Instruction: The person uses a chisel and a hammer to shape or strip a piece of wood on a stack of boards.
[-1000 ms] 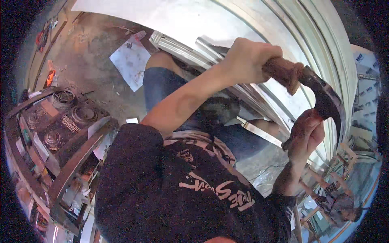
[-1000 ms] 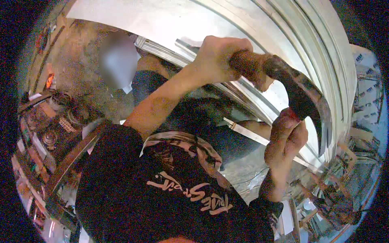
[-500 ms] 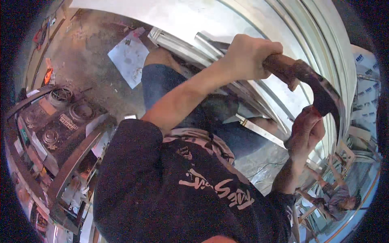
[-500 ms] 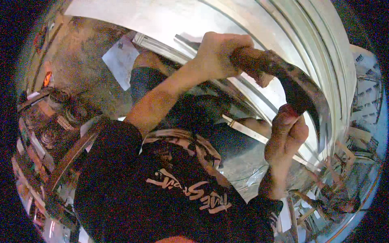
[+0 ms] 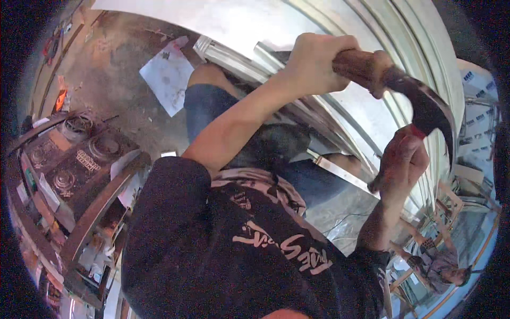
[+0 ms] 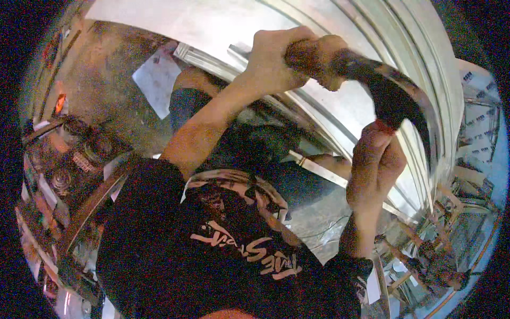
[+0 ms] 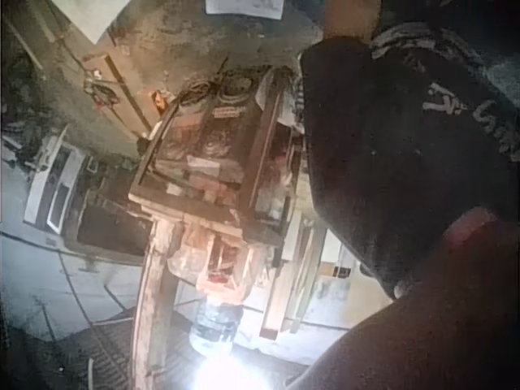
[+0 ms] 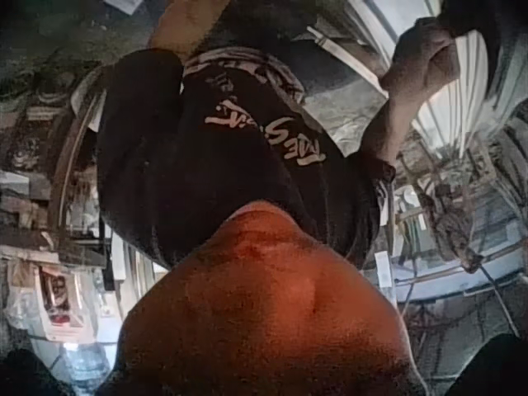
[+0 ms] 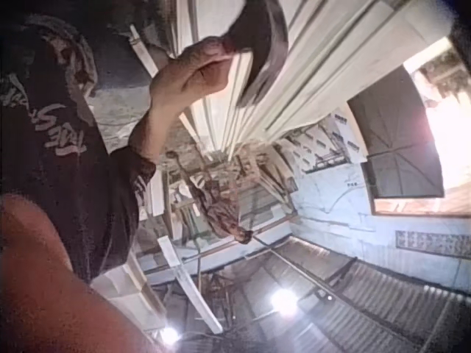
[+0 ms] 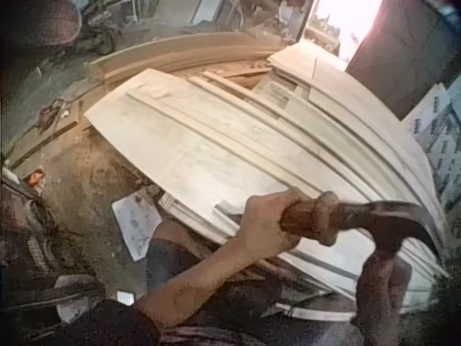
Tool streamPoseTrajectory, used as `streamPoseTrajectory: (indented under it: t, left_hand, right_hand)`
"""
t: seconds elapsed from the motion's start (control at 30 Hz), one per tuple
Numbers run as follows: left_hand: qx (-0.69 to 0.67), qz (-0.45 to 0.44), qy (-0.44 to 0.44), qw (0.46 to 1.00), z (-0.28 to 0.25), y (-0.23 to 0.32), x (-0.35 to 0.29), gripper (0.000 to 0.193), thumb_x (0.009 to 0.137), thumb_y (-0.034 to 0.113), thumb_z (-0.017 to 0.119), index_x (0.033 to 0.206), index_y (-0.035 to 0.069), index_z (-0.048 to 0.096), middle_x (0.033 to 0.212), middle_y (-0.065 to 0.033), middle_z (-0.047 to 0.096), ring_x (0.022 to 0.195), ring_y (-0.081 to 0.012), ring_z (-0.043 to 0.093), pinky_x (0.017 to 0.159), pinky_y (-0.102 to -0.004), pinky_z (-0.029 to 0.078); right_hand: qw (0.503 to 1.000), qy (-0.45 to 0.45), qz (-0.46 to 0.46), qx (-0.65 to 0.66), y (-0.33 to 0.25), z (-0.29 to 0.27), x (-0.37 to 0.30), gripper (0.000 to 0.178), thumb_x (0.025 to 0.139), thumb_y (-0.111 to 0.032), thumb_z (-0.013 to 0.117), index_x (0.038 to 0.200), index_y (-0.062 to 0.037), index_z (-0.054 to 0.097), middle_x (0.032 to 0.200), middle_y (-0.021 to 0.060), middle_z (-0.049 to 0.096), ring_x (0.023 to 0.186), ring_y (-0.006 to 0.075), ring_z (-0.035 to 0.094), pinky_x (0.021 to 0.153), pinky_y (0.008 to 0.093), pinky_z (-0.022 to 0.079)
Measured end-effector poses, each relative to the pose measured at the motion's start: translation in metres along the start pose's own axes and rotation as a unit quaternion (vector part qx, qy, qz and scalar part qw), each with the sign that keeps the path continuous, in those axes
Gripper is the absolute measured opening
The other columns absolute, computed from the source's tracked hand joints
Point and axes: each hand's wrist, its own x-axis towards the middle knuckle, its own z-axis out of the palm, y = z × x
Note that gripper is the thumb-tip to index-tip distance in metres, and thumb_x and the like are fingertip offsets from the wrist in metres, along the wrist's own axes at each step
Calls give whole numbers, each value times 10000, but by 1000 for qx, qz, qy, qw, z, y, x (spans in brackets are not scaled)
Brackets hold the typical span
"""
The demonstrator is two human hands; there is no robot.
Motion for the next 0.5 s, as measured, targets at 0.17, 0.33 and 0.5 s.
streamPoseTrajectory:
  t: [0.17,0.33,0.5]
  left_hand:
    - [1,6,5,1000,-5,0,-1,350,559,141,771,886,153,648,711,-76,651,684,-306,661,621,-388,525]
    - [-21,24,46,998,-7,-8,4,322,584,92,773,889,105,671,705,-98,658,613,-262,651,599,-317,525]
    - [16,26,47,998,-14,-8,11,288,618,108,771,885,78,666,681,-95,646,578,-219,623,582,-317,511]
  right_hand:
    - [895,-19,5,446,-20,-12,11,365,986,-401,545,772,-111,487,617,-35,419,453,46,377,353,222,286]
    - [879,46,137,454,-3,-80,31,412,993,-445,518,769,-99,533,603,-38,424,449,51,327,420,231,305]
    - [983,28,-125,-135,-3,9,8,440,978,-466,546,758,-85,530,575,-41,433,460,54,331,423,234,298]
